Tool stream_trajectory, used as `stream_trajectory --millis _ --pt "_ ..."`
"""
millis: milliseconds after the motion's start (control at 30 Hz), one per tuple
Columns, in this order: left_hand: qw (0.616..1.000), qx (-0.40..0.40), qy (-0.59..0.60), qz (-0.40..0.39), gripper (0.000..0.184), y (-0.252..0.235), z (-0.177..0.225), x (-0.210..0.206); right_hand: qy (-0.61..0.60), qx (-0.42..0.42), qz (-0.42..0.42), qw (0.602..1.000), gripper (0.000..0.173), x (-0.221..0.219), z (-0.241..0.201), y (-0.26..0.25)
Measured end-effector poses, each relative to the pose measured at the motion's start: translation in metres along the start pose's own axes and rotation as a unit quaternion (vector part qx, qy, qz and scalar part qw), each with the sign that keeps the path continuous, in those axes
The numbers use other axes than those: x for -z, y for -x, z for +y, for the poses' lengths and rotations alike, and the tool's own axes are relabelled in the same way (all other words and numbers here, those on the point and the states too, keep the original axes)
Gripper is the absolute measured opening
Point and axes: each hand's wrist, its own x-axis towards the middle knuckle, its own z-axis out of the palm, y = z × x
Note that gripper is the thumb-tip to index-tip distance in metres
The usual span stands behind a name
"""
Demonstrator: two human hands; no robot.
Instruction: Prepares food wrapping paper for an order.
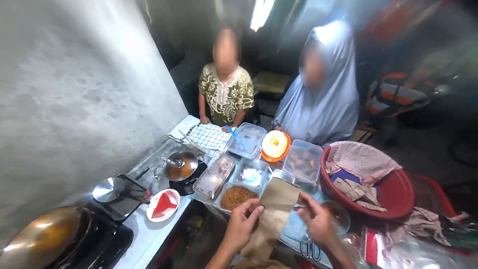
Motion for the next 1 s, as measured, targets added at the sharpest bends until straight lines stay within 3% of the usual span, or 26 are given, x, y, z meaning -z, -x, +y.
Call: stream_trajectory --millis 33,67,100,167,300,367,500,533,633,733,900,1000 --pt "1.000 -0.003 0.022 0.001 0.023 0.000 0.000 -0.007 -0.047 -0.035 -0.012 0.998 0.068 -0.014 -0.004 0.005" --pt "0.999 -0.009 0.031 0.003 0.024 -0.001 -0.001 -0.014 -0.081 -0.053 0.000 0.995 0.065 -0.026 -0.007 0.007" --pt "0.999 -0.018 0.030 0.010 0.022 -0.001 -0.002 -0.019 -0.099 -0.042 0.023 0.994 0.050 -0.036 -0.007 0.009" --pt "0.998 -0.043 0.007 0.040 0.018 0.000 -0.003 -0.026 -0.072 0.037 0.054 0.995 0.024 -0.044 0.001 0.008" --pt "0.995 -0.091 0.010 0.046 0.026 0.002 -0.010 -0.026 -0.087 0.153 -0.049 0.983 0.026 -0.034 0.010 0.005" --pt "0.996 -0.053 0.051 0.043 0.025 0.005 -0.009 -0.027 -0.083 0.169 -0.076 0.979 0.026 -0.030 0.013 0.006" --pt "0.982 0.112 0.151 0.008 0.041 0.008 -0.010 -0.023 -0.043 0.181 -0.091 0.978 0.022 -0.028 0.023 0.006" --pt "0.982 0.121 0.147 0.000 0.037 0.010 -0.012 -0.021 -0.037 0.181 -0.102 0.977 0.021 -0.028 0.024 0.006" --pt "0.992 0.080 0.072 0.068 0.016 0.016 -0.019 -0.023 -0.005 0.168 -0.186 0.968 0.030 -0.020 0.026 -0.002" --pt "0.994 0.040 -0.010 0.106 0.012 0.025 -0.026 -0.021 0.008 0.153 -0.171 0.973 0.039 -0.011 0.032 -0.009" --pt "0.989 -0.067 -0.094 0.093 0.015 0.042 -0.044 -0.020 0.102 0.144 -0.167 0.970 0.021 -0.043 0.035 0.000" --pt "0.984 -0.088 -0.114 0.106 0.014 0.055 -0.046 -0.008 0.107 0.158 -0.173 0.966 0.018 -0.065 0.042 0.009"
